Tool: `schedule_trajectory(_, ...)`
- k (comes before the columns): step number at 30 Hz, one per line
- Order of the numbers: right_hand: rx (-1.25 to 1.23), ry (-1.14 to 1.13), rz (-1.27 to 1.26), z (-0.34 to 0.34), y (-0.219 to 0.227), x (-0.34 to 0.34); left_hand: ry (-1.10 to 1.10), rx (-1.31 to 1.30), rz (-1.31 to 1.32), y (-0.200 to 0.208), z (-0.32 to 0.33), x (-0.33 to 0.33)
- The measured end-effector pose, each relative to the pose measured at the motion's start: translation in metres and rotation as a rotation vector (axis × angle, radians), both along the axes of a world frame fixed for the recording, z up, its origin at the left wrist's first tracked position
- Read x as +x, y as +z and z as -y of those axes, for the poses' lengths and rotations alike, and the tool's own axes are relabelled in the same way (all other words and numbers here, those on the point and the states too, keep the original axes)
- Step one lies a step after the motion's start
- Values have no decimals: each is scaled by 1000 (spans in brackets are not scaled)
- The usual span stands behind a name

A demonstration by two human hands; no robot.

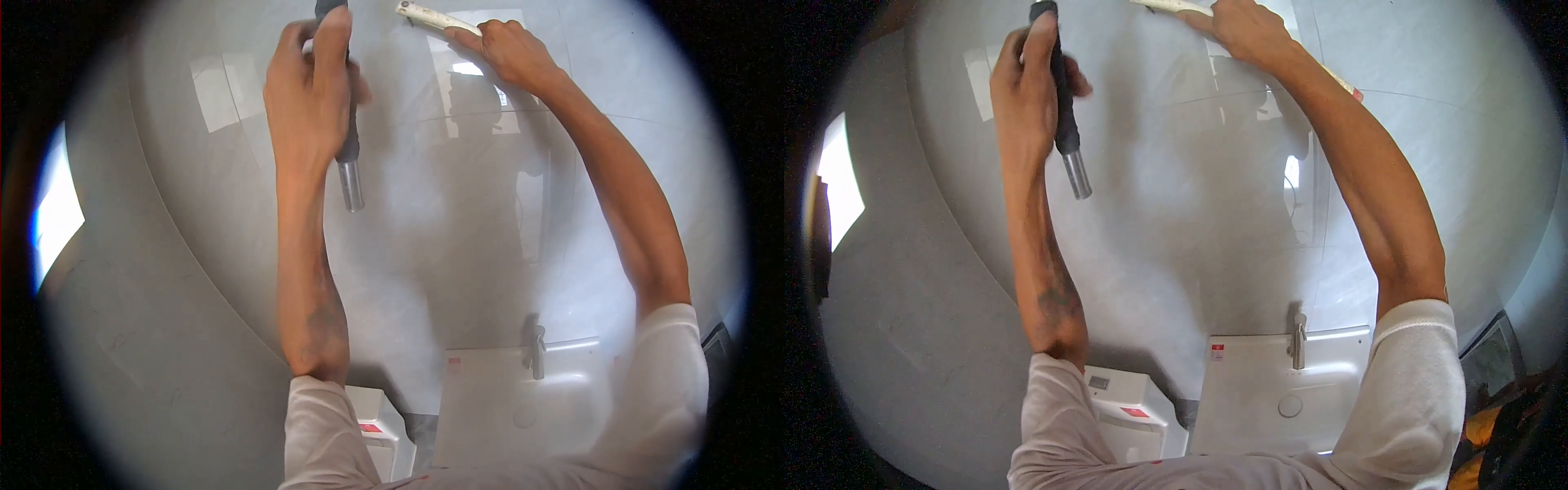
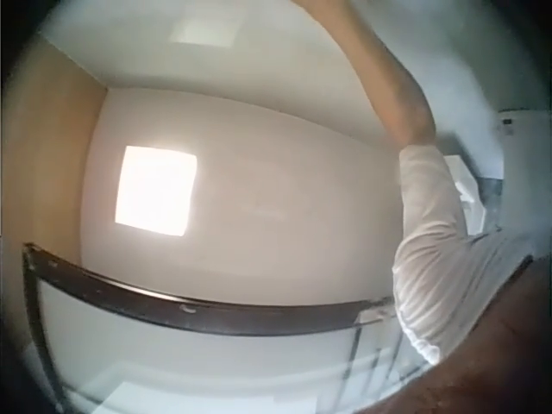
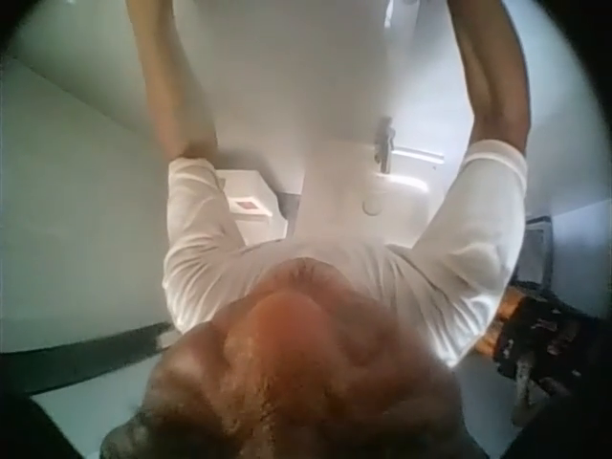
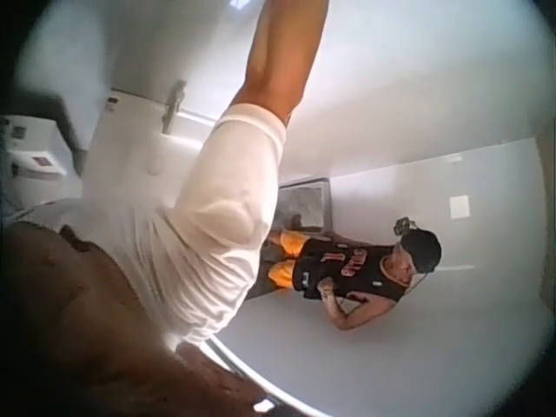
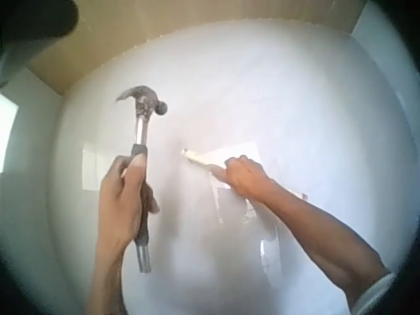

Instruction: Using a hammer, PVC pipe, and drill to install a fixture on a tiled bathroom wall.

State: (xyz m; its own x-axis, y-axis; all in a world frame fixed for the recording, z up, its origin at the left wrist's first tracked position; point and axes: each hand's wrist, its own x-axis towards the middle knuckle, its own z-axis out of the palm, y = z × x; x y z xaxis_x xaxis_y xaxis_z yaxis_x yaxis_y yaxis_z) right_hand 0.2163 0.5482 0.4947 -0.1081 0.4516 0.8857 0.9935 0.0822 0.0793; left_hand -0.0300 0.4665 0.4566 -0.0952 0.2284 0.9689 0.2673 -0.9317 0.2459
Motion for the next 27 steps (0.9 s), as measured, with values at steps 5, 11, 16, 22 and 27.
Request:
schedule_trajectory(5, 186, 96, 112, -6, -3, 9, 217, -239, -25, -86, -49, 7)
schedule_trajectory(11, -60, 132, -152, 21, -7, -10, 397, 107, 10, -35, -9, 15)
schedule_trajectory(16, 271, 105, 222, -6, -13, 13, 263, 279, 189, -29, -29, 28)
schedule_trajectory(22, 3, 106, -43, 11, -17, 2, 418, -1, 1, -26, 14, 25)
schedule_trajectory(27, 1, 88, -35, 15, -10, -5, 336, 431, 286, -16, -1, 21)
